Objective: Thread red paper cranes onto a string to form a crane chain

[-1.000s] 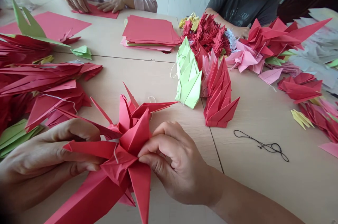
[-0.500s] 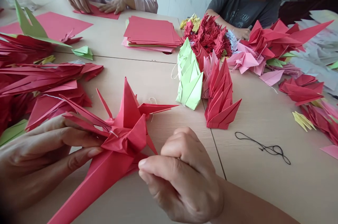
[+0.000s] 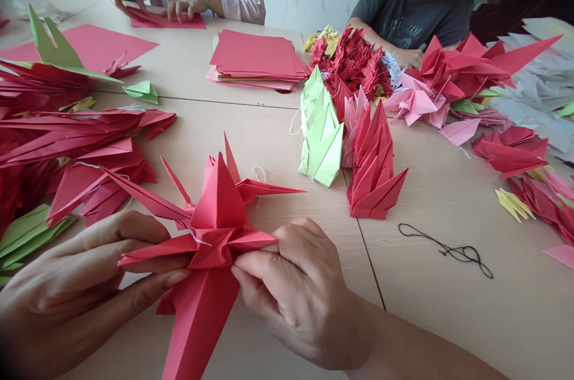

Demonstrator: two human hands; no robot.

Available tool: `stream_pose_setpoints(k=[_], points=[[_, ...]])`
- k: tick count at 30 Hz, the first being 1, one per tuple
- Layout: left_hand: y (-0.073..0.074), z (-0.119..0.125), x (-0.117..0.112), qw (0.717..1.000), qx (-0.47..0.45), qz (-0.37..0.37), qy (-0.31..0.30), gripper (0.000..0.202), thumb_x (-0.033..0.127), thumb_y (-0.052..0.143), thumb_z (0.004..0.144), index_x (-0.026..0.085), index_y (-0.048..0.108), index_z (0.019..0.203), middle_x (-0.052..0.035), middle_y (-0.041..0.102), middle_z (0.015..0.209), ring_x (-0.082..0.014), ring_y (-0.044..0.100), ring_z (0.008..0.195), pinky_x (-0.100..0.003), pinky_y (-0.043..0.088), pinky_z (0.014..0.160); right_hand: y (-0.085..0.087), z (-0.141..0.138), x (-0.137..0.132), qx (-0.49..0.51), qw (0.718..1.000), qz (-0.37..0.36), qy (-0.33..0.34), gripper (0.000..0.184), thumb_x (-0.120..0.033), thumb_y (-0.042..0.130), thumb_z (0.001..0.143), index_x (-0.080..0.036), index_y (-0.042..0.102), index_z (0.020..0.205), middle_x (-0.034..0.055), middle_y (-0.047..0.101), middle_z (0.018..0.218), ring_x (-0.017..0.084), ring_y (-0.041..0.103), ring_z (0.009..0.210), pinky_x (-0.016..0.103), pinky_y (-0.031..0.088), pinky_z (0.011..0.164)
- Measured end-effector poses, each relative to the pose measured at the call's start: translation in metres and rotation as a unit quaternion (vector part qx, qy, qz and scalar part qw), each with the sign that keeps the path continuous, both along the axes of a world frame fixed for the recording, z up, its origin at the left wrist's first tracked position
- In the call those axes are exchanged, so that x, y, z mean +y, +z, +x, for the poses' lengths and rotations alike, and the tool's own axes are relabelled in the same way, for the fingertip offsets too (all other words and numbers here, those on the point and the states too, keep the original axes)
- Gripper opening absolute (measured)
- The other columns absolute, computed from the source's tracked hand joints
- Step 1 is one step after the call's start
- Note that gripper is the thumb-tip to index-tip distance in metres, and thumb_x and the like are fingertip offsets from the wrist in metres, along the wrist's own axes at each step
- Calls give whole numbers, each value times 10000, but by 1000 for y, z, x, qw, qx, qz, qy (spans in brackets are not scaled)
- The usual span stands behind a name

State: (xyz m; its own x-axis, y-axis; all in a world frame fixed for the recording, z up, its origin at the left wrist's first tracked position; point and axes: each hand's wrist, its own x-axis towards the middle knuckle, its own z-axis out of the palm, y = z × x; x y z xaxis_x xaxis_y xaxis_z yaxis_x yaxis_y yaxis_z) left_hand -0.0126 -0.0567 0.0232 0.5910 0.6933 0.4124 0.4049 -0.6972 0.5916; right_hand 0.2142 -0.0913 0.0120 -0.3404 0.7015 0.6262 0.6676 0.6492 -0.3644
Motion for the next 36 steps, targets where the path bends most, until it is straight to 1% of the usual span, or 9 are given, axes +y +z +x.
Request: stream_pose_setpoints(k=[9, 12, 14, 16, 21, 24, 27, 30, 36], points=[[3, 0, -1, 1000, 1, 7, 20, 113, 164, 545, 900, 233, 635, 904, 21, 623, 850, -76, 600, 672, -147, 501, 602, 4, 1, -3, 13, 1000, -7, -12, 106, -86, 651, 807, -189, 635, 784, -4, 596, 649, 121, 558, 581, 289, 494, 575], [0, -5, 2, 999, -11, 3, 30, 126, 170, 549, 893, 249, 646, 904, 7, 631, 886, -107, 623, 729, -183, 506, 604, 3, 7, -1, 95, 995, -40, -12, 151, -62, 639, 791, -178, 621, 885, 7, 564, 738, 118, 557, 627, 265, 497, 556], [-1, -6, 4, 1000, -26, -2, 18, 147, 158, 550, 885, 263, 648, 920, 10, 613, 860, -110, 617, 708, -188, 504, 579, 1, 9, 1, 175, 982, -65, 3, 261, -81, 650, 781, -188, 583, 1009, 8, 543, 800, 135, 567, 694, 276, 521, 594], [0, -6, 6, 1000, -29, -7, -2, 158, 149, 566, 870, 272, 645, 929, 13, 589, 839, -105, 607, 681, -181, 501, 554, 0, 9, 4, 204, 974, -97, 28, 346, -121, 676, 783, -196, 550, 1097, 17, 552, 851, 150, 579, 759, 292, 540, 644], [-4, -6, 4, 998, -36, -48, -29, 142, 144, 579, 853, 269, 590, 920, -8, 584, 870, -142, 616, 762, -219, 527, 612, 2, 7, 5, 125, 980, -136, 78, 198, -52, 614, 833, -176, 622, 987, 42, 610, 826, 133, 608, 728, 241, 535, 599], [-11, -8, 1, 988, -109, -113, 1, 274, 212, 654, 827, 296, 505, 1041, -5, 579, 885, -178, 600, 817, -270, 545, 671, 2, 8, 5, 124, 979, -143, 74, 184, -53, 611, 834, -171, 627, 975, 49, 615, 825, 133, 610, 713, 240, 538, 591], [-12, -9, 3, 990, -83, -109, -11, 348, 198, 641, 844, 300, 509, 1149, -15, 579, 949, -169, 594, 847, -258, 537, 689, 1, 8, 4, 128, 978, -142, 87, 180, -49, 613, 828, -154, 629, 973, 55, 619, 841, 133, 619, 732, 236, 545, 621], [-7, -9, 8, 997, -25, -67, -33, 237, 126, 540, 882, 291, 591, 1045, -12, 586, 939, -148, 599, 837, -236, 515, 677, 0, 8, 4, 130, 978, -139, 88, 175, -38, 621, 819, -139, 625, 962, 57, 616, 841, 126, 622, 729, 225, 542, 631], [-4, -7, 12, 995, -49, -92, 2, 130, 160, 537, 893, 282, 574, 917, 7, 594, 870, -161, 596, 838, -253, 496, 675, 0, 9, 3, 132, 979, -133, 76, 173, -27, 580, 836, -147, 604, 959, 54, 600, 829, 138, 628, 761, 237, 540, 635]])
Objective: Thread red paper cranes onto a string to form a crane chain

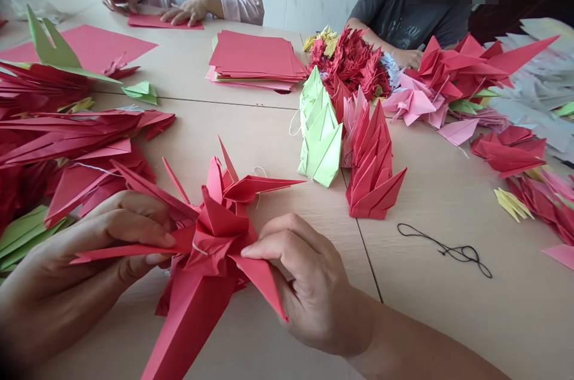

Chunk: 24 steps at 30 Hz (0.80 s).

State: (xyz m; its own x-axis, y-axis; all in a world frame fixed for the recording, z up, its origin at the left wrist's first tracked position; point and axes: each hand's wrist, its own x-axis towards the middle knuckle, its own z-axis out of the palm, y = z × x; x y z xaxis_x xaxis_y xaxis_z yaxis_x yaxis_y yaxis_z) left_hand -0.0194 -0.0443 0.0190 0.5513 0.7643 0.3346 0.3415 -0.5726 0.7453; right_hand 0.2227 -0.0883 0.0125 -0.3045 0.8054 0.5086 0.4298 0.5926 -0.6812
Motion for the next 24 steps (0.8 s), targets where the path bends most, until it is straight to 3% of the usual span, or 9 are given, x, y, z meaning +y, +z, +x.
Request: stream_pose_setpoints(k=[12, 17, 21, 24], points=[[3, 5, 1, 999, 7, -31, -24, 101, 194, 596, 854, 255, 598, 934, -20, 635, 899, -168, 629, 819, -247, 541, 654, 0, -1, -1, -14, 1000, 5, -3, 196, -54, 594, 839, -179, 592, 990, 51, 614, 862, 124, 636, 721, 209, 555, 582], [8, 12, 2, 996, 30, -77, -25, 180, 345, 655, 815, 233, 598, 944, -12, 651, 829, -165, 636, 694, -238, 554, 575, 1, -3, -2, -29, 999, 30, 24, 195, -41, 579, 830, -150, 605, 990, 69, 624, 843, 137, 641, 731, 229, 568, 604], [7, 15, -1, 995, 17, -99, -11, 146, 329, 636, 832, 248, 560, 927, 4, 662, 853, -154, 664, 769, -189, 562, 630, 2, -5, -4, -46, 998, 37, 29, 132, -72, 568, 853, -134, 626, 953, 75, 641, 821, 136, 654, 740, 227, 581, 633], [4, 12, -2, 993, -1, -117, -13, 139, 299, 608, 859, 263, 537, 972, 13, 671, 940, -131, 668, 831, -155, 557, 718, 4, -6, -4, -39, 998, 46, 30, 189, -44, 547, 832, -141, 629, 973, 69, 653, 818, 140, 657, 750, 232, 590, 649]])
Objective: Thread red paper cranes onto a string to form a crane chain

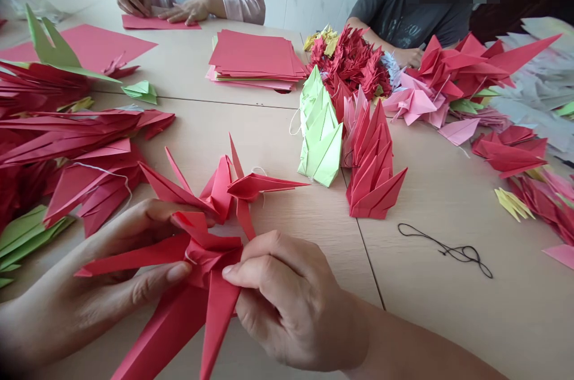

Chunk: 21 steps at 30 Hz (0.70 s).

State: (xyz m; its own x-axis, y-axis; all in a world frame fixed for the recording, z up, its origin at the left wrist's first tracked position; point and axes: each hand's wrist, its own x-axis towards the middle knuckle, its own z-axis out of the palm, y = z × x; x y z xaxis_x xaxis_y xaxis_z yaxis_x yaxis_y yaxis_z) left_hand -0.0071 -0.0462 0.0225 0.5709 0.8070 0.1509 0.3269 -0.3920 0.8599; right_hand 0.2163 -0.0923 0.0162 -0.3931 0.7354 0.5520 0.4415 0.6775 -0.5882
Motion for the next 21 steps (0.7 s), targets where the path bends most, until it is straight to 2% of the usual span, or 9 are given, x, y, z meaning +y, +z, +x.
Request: stream_pose_setpoints(k=[3, 5, 8, 13, 19, 21], points=[[-1, -5, 1, 999, 14, -14, -26, 173, 253, 566, 892, 271, 520, 1058, 16, 670, 969, -120, 674, 827, -150, 561, 725, 2, 0, 2, 15, 1000, -10, 15, 296, -4, 491, 795, -127, 624, 1029, 88, 665, 855, 153, 655, 771, 248, 594, 660], [-1, -7, 2, 998, 28, 5, -56, 221, 205, 549, 901, 262, 520, 1113, 4, 665, 1011, -118, 673, 852, -144, 556, 733, 1, 2, 4, 29, 999, -35, 19, 324, -3, 472, 811, -130, 620, 1070, 90, 661, 886, 145, 649, 765, 244, 587, 650], [0, -6, 2, 996, 14, 39, -74, 236, 160, 565, 887, 230, 557, 1113, -11, 660, 1056, -113, 657, 900, -127, 530, 782, -3, 3, 6, 27, 999, -45, -3, 295, -23, 509, 862, -152, 629, 1098, 76, 644, 911, 129, 650, 769, 228, 574, 643], [3, -2, 0, 996, 10, 17, -89, 185, 145, 549, 887, 217, 574, 1056, 1, 669, 986, -106, 649, 883, -121, 517, 790, -10, 2, 4, 15, 999, -36, -20, 208, -56, 578, 867, -153, 667, 1028, 65, 629, 899, 135, 666, 767, 232, 585, 659], [4, -3, -1, 995, 7, 10, -103, 186, 132, 557, 874, 225, 573, 1035, 6, 669, 1001, -106, 645, 905, -123, 507, 809, -4, 0, 4, -17, 999, -43, -22, 125, -95, 549, 889, -146, 656, 929, 60, 617, 852, 130, 642, 730, 232, 569, 647], [1, -7, 0, 995, -3, -7, -103, 234, 152, 561, 869, 242, 582, 1084, 0, 674, 1055, -129, 643, 963, -146, 507, 850, -3, 0, 5, -23, 999, -41, -28, 117, -106, 540, 896, -144, 650, 903, 52, 605, 828, 119, 622, 703, 217, 552, 627]])
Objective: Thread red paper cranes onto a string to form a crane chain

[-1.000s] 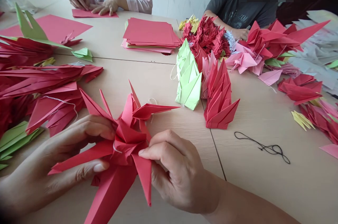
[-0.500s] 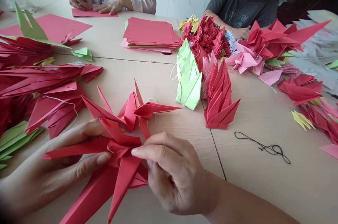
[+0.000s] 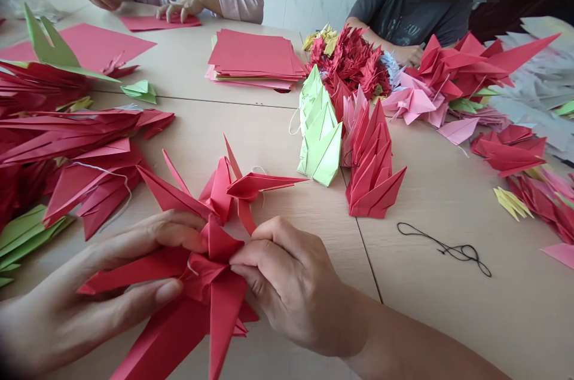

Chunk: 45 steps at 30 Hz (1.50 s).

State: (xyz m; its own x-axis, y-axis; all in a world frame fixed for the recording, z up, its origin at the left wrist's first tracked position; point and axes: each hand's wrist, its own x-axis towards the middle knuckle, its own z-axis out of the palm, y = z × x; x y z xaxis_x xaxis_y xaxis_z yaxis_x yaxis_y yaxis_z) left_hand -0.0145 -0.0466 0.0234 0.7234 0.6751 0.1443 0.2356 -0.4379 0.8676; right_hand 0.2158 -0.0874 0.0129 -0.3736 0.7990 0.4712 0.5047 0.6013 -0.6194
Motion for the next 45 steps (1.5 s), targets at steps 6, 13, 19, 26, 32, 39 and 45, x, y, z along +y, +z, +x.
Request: stream_pose_setpoints(k=[6, 13, 19, 26, 32, 39, 45], points=[[-3, -15, 13, 993, -9, -99, -55, 365, 322, 373, 971, 329, 618, 1241, -25, 612, 1298, -243, 569, 1194, -305, 492, 974, -4, 3, 3, 19, 1000, -10, 12, 100, -111, 531, 905, -157, 620, 897, 38, 567, 821, 114, 588, 690, 210, 517, 594], [-2, -4, 18, 954, -25, -298, 10, 232, 350, 539, 915, 257, 741, 980, 11, 725, 909, -166, 663, 884, -197, 525, 776, -5, 5, 4, 21, 997, -45, 60, 99, -96, 525, 908, -139, 614, 902, 53, 565, 839, 121, 585, 721, 234, 508, 630], [-15, -8, 21, 917, -79, -388, -55, 162, 240, 596, 903, 245, 753, 943, -3, 723, 920, -128, 641, 849, -184, 507, 776, -3, 6, 2, 22, 995, -73, 63, 111, -139, 521, 926, -174, 620, 891, 25, 563, 829, 102, 567, 722, 206, 503, 633], [-9, -1, 18, 927, -71, -362, -69, 124, 173, 629, 860, 220, 742, 840, -15, 675, 852, -145, 615, 762, -230, 513, 688, 0, 5, 1, 26, 993, -75, 89, 110, -125, 517, 927, -170, 609, 889, 29, 566, 817, 101, 561, 714, 194, 497, 618], [-9, 0, 12, 949, -75, -300, -52, 148, 214, 566, 900, 215, 675, 800, -3, 584, 804, -128, 563, 710, -226, 488, 644, -1, 5, 2, 22, 994, -71, 83, 115, -97, 522, 911, -153, 611, 864, 36, 566, 813, 110, 550, 712, 221, 483, 634], [-9, 0, 14, 953, -107, -282, -33, 154, 262, 568, 914, 205, 668, 811, -14, 585, 818, -122, 553, 733, -207, 488, 671, 0, 5, 1, 21, 995, -62, 71, 111, -102, 527, 909, -149, 610, 852, 29, 567, 783, 112, 540, 707, 221, 475, 645], [-14, -7, 16, 915, -170, -366, 18, 250, 401, 497, 943, 309, 602, 1150, -23, 657, 1096, -167, 637, 961, -241, 533, 808, -4, 6, 2, 125, 981, -151, 0, 60, -179, 578, 894, -200, 614, 851, 17, 562, 844, 118, 571, 763, 220, 487, 648]])
